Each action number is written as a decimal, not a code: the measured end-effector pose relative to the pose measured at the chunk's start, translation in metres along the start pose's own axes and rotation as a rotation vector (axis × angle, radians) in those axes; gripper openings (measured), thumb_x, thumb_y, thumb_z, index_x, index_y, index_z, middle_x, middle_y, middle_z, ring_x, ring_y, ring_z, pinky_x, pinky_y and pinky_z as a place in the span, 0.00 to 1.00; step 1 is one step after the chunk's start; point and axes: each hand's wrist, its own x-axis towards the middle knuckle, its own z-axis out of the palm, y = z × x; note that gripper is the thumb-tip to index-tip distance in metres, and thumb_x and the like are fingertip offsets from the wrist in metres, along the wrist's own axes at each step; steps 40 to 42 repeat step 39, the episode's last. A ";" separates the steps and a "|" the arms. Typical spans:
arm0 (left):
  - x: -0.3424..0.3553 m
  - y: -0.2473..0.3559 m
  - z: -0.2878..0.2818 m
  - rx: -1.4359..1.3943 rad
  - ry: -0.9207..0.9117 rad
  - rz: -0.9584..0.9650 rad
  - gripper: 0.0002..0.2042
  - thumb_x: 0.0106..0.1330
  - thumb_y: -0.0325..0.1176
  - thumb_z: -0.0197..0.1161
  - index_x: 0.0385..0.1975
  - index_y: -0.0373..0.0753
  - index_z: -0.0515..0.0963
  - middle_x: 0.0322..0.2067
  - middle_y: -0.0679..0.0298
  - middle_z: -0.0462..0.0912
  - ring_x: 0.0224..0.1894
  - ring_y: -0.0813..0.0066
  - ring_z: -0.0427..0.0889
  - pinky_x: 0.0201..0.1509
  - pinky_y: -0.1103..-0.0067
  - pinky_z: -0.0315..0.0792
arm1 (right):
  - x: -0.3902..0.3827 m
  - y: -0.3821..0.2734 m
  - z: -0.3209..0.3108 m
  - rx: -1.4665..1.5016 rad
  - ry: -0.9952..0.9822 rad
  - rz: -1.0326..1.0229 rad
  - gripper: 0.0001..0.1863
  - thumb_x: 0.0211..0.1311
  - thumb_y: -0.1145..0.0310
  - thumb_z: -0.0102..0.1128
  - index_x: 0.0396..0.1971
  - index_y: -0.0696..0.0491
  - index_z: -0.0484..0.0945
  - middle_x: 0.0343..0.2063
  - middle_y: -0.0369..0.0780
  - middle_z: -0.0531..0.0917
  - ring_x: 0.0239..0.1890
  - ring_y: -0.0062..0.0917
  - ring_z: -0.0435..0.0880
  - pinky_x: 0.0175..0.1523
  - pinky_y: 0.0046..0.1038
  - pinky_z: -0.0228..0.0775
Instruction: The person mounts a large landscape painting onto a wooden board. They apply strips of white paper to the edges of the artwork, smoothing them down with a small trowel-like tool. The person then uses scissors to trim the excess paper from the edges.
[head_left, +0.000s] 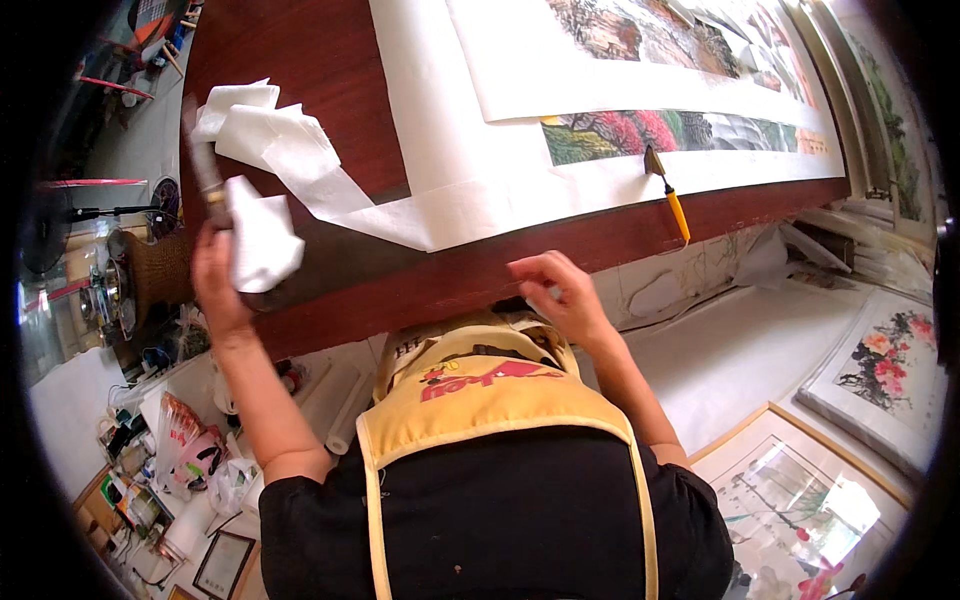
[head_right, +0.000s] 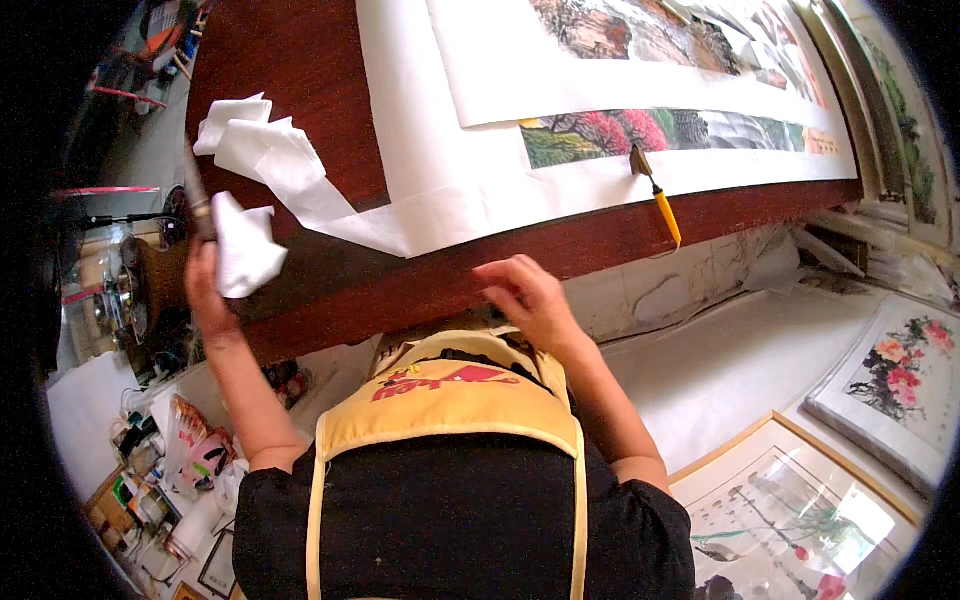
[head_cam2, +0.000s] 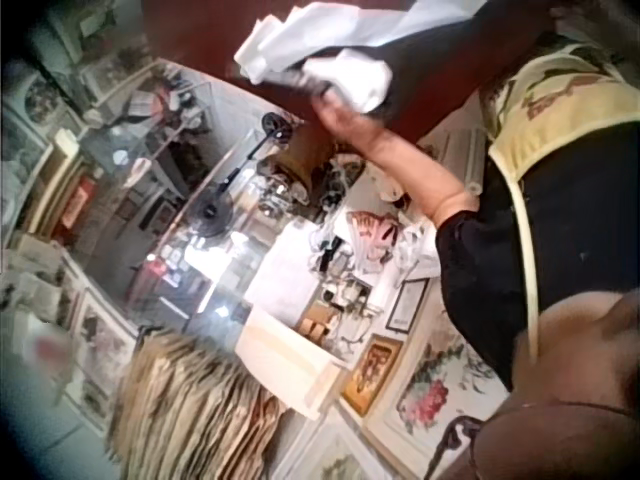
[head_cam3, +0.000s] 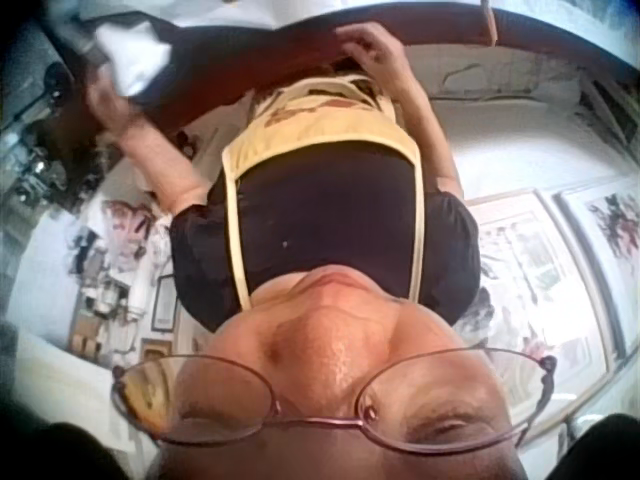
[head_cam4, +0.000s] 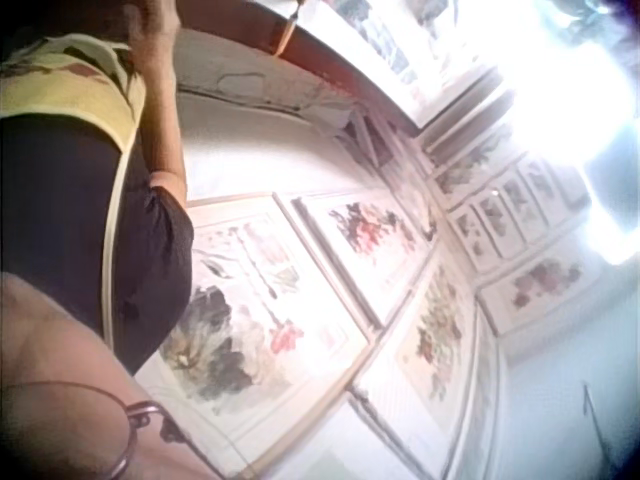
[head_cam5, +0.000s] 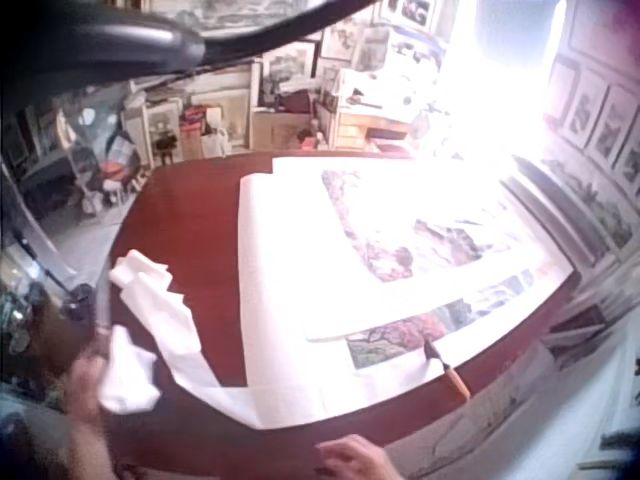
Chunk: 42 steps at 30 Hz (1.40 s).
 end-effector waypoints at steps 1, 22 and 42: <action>-0.015 -0.004 0.044 0.086 0.063 -0.010 0.22 0.71 0.40 0.59 0.59 0.33 0.71 0.49 0.62 0.80 0.47 0.77 0.80 0.53 0.77 0.76 | 0.004 -0.008 0.004 0.018 -0.065 -0.027 0.12 0.62 0.79 0.63 0.45 0.55 0.81 0.38 0.39 0.82 0.39 0.26 0.83 0.42 0.25 0.76; -0.069 -0.110 0.283 0.017 -0.156 0.168 0.14 0.74 0.42 0.57 0.51 0.39 0.70 0.62 0.56 0.61 0.62 0.67 0.64 0.68 0.69 0.60 | 0.036 0.013 0.009 0.402 -0.101 0.112 0.24 0.63 0.75 0.62 0.58 0.59 0.67 0.46 0.47 0.80 0.45 0.28 0.81 0.50 0.29 0.77; -0.042 -0.107 0.180 0.302 -0.874 -0.035 0.09 0.74 0.36 0.58 0.40 0.36 0.79 0.35 0.65 0.80 0.40 0.72 0.76 0.49 0.75 0.70 | 0.042 0.000 -0.001 0.681 -0.252 -0.057 0.20 0.68 0.75 0.54 0.59 0.53 0.77 0.68 0.38 0.57 0.76 0.32 0.47 0.74 0.36 0.48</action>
